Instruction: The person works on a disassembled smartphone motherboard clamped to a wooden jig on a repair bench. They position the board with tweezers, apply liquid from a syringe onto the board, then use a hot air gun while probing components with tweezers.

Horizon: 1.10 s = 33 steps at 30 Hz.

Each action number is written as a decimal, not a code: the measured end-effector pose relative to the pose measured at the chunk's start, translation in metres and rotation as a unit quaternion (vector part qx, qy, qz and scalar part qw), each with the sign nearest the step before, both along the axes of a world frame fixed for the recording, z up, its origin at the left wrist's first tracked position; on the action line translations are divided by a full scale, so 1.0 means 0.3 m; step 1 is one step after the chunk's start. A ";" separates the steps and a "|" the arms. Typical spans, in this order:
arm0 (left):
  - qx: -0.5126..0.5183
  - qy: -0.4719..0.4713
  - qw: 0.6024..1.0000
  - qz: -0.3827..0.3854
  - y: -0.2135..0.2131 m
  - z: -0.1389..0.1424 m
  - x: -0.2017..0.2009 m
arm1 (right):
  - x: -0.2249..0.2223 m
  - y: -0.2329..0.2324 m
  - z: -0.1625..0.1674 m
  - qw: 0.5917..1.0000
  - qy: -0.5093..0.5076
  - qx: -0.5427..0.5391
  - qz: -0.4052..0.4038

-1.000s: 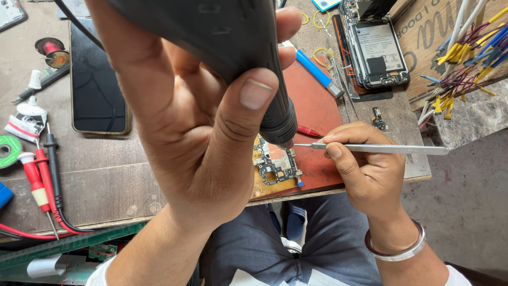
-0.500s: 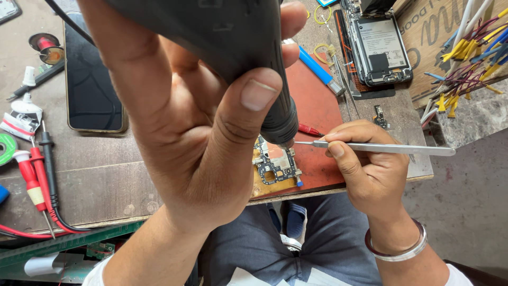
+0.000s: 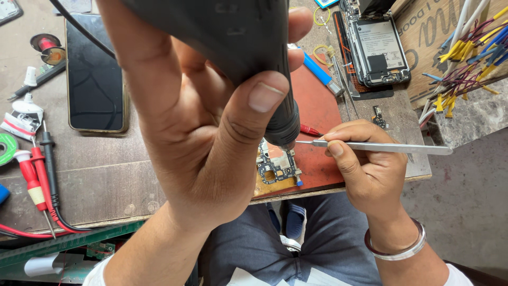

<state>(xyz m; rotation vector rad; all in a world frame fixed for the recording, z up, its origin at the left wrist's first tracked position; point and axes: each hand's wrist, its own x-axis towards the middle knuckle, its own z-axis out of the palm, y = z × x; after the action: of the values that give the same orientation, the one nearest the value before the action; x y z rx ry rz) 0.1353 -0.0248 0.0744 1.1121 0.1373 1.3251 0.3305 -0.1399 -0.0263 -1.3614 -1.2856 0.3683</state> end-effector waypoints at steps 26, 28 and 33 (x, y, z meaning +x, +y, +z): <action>-0.030 0.008 0.999 0.009 0.005 0.020 -0.009 | -0.008 0.008 0.016 1.000 -0.015 -0.022 0.009; -0.028 0.008 1.000 0.010 0.005 0.020 -0.008 | -0.008 0.008 0.016 0.999 -0.023 -0.023 0.006; -0.022 0.009 1.000 0.012 0.009 0.019 -0.013 | -0.013 0.009 0.019 0.999 -0.015 -0.029 0.004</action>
<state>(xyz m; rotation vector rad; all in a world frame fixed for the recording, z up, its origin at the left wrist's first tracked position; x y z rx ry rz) 0.1314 -0.0221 0.0801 1.0881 0.1928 1.3279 0.3265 -0.1371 -0.0206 -1.4157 -1.3149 0.3935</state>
